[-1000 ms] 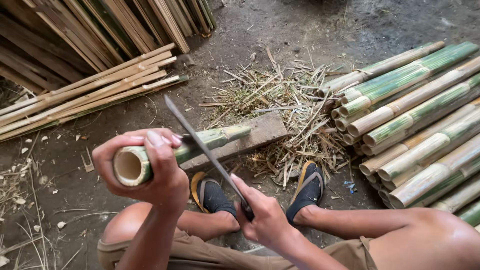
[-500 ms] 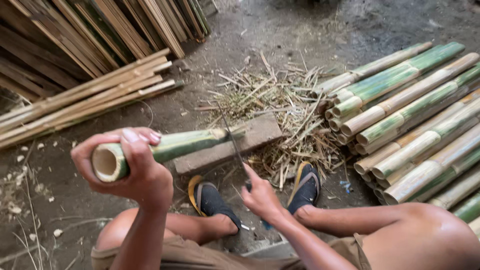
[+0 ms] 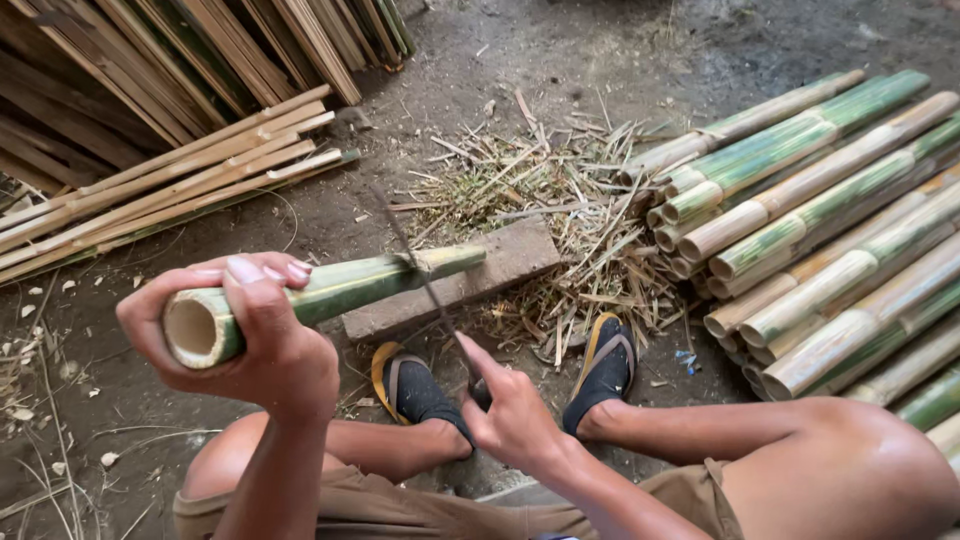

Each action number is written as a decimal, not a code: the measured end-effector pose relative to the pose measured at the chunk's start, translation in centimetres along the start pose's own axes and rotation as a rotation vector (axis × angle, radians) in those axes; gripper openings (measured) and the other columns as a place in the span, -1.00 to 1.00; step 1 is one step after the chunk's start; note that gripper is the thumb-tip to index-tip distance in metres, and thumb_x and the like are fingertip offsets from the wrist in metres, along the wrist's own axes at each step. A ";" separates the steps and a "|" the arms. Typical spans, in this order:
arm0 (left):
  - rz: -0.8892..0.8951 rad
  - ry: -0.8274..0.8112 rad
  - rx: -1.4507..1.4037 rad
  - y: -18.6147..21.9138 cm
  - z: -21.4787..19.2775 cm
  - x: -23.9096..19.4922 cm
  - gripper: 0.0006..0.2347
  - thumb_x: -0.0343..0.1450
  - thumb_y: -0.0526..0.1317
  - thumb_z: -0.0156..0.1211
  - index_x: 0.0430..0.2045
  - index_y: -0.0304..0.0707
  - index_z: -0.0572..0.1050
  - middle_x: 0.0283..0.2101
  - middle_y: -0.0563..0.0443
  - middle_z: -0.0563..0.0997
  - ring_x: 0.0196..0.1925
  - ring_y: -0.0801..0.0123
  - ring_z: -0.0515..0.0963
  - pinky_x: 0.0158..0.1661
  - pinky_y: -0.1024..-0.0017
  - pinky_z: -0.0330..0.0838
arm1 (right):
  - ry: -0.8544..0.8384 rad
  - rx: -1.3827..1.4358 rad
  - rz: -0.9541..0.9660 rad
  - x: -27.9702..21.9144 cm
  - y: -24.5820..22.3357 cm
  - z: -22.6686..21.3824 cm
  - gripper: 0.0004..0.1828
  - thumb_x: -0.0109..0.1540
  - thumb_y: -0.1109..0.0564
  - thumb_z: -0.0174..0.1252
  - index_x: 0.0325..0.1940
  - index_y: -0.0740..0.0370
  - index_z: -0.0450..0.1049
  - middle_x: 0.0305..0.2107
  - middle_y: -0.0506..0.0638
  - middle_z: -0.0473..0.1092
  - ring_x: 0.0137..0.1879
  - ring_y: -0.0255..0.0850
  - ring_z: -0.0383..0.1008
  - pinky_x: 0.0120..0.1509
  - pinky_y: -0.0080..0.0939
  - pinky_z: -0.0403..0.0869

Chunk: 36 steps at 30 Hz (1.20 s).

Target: The person sits on the ground and uses a knife to shave and shape the end of bamboo poles. They repeatedly rotate the bamboo and scrape the surface to create a tapered point, then place the finished piece aside and pick up a new one.

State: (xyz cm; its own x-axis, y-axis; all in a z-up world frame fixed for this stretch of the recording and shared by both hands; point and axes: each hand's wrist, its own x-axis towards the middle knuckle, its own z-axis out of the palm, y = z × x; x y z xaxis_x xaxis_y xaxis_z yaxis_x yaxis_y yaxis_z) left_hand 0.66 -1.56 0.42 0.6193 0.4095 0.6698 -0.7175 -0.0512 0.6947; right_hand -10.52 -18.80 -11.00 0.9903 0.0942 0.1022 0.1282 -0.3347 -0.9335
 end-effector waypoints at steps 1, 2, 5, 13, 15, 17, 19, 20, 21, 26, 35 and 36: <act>0.024 -0.025 0.006 0.1 0.0 -0.3 -0.85 0.56 -0.44 0.10 -0.13 -0.37 0.24 -0.41 -0.13 0.47 -0.44 0.29 0.58 -0.36 0.34 0.60 | 0.001 -0.016 -0.031 -1.2 -0.5 0.3 -0.22 0.15 0.27 0.14 0.48 0.22 0.19 -0.27 0.37 0.53 -0.21 0.20 0.62 -0.13 0.00 0.55; 0.059 -0.031 0.012 -0.3 0.0 0.0 -0.85 0.55 -0.44 0.09 -0.13 -0.36 0.24 -0.40 -0.13 0.47 -0.45 0.30 0.58 -0.39 0.35 0.61 | 0.001 -0.037 -0.080 -1.3 -0.5 0.4 -0.23 0.15 0.25 0.15 0.47 0.21 0.21 -0.29 0.36 0.53 -0.23 0.17 0.63 -0.15 -0.02 0.56; 0.115 -0.034 0.054 -0.9 -0.5 0.2 -0.85 0.50 -0.45 0.09 -0.17 -0.36 0.26 -0.37 -0.13 0.45 -0.49 0.31 0.57 -0.47 0.36 0.63 | 0.033 -0.065 0.140 0.3 1.7 1.6 -0.17 0.09 0.27 0.11 0.49 0.18 0.17 -0.39 0.36 0.51 -0.28 0.20 0.61 -0.16 0.02 0.53; -0.007 -0.005 0.034 -0.5 -0.5 0.4 -0.87 0.59 -0.46 0.10 -0.17 -0.36 0.25 -0.43 -0.14 0.47 -0.48 0.28 0.55 -0.38 0.35 0.59 | -0.003 -0.065 0.158 0.7 3.1 0.6 -0.23 0.13 0.23 0.13 0.47 0.09 0.23 -0.39 0.31 0.52 -0.36 0.10 0.61 -0.22 -0.01 0.52; 0.010 -0.004 0.026 -0.6 -0.5 0.6 -0.87 0.59 -0.46 0.09 -0.17 -0.36 0.25 -0.44 -0.13 0.46 -0.49 0.29 0.55 -0.39 0.35 0.59 | 0.052 -0.098 -0.017 0.7 5.1 1.5 -0.21 0.12 0.24 0.13 0.48 0.13 0.23 -0.32 0.33 0.52 -0.34 0.08 0.61 -0.21 -0.02 0.54; -0.014 0.003 0.004 -0.8 -1.0 0.7 -0.87 0.59 -0.47 0.08 -0.17 -0.36 0.25 -0.44 -0.14 0.45 -0.50 0.28 0.54 -0.39 0.33 0.59 | 0.128 -0.165 -0.071 1.3 8.8 2.8 -0.16 0.09 0.25 0.11 0.50 0.16 0.20 -0.25 0.37 0.52 -0.30 0.12 0.58 -0.17 0.00 0.53; -0.024 0.022 -0.013 -1.2 -1.2 1.4 -0.88 0.60 -0.48 0.07 -0.15 -0.37 0.25 -0.45 -0.14 0.45 -0.49 0.27 0.55 -0.38 0.33 0.59 | -0.049 -0.216 0.694 3.1 13.3 2.4 -0.15 0.18 0.21 0.07 0.58 0.01 0.09 -0.40 0.44 0.57 -0.42 0.07 0.53 -0.21 0.02 0.52; -0.021 0.030 0.007 -1.1 -1.3 1.5 -0.88 0.58 -0.48 0.06 -0.16 -0.37 0.25 -0.46 -0.13 0.45 -0.50 0.28 0.55 -0.39 0.33 0.59 | -0.077 -0.246 0.729 3.1 15.2 1.3 -0.14 0.15 0.24 0.04 0.57 -0.01 0.06 -0.27 0.32 0.50 -0.44 0.05 0.51 -0.29 0.06 0.53; -0.019 0.039 0.028 -1.1 -1.4 1.7 -0.88 0.57 -0.48 0.06 -0.16 -0.36 0.26 -0.46 -0.13 0.45 -0.50 0.29 0.56 -0.40 0.34 0.59 | -0.104 -0.278 0.764 2.9 16.5 -0.1 -0.12 0.13 0.27 0.01 0.56 -0.03 0.04 -0.14 0.19 0.44 -0.45 0.02 0.49 -0.38 0.10 0.54; 0.009 0.068 0.025 -1.7 -0.4 1.6 -0.82 0.55 -0.50 0.10 -0.10 -0.34 0.24 -0.34 -0.13 0.46 -0.44 0.29 0.59 -0.37 0.37 0.62 | -0.170 -0.254 0.727 2.2 9.5 0.0 -0.15 0.16 0.21 0.09 0.56 0.02 0.09 -0.49 0.26 0.49 -0.49 0.05 0.47 -0.36 0.05 0.44; 0.081 0.085 0.132 -1.2 -0.3 0.4 -0.80 0.51 -0.45 0.16 -0.14 -0.29 0.25 -0.30 -0.08 0.45 -0.39 0.33 0.61 -0.44 0.42 0.64 | 0.064 -0.093 0.013 1.4 -0.3 1.4 -0.19 0.11 0.31 0.14 0.48 0.20 0.21 -0.35 0.35 0.50 -0.24 0.20 0.57 -0.14 0.06 0.51; 0.062 0.073 0.114 -1.3 -0.7 0.7 -0.81 0.56 -0.45 0.16 -0.12 -0.30 0.24 -0.30 -0.10 0.46 -0.38 0.32 0.61 -0.39 0.41 0.64 | 0.052 -0.123 0.122 2.1 0.2 1.3 -0.16 0.08 0.32 0.15 0.48 0.20 0.20 -0.36 0.37 0.50 -0.24 0.26 0.55 -0.13 0.11 0.49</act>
State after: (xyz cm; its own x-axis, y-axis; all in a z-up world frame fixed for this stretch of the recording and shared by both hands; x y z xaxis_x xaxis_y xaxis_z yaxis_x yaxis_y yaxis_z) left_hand 1.77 -0.60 -0.17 0.5468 0.4673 0.6947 -0.7106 -0.1797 0.6802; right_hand -8.53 -17.41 -11.43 0.9999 -0.0015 0.0118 0.0098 -0.4528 -0.8915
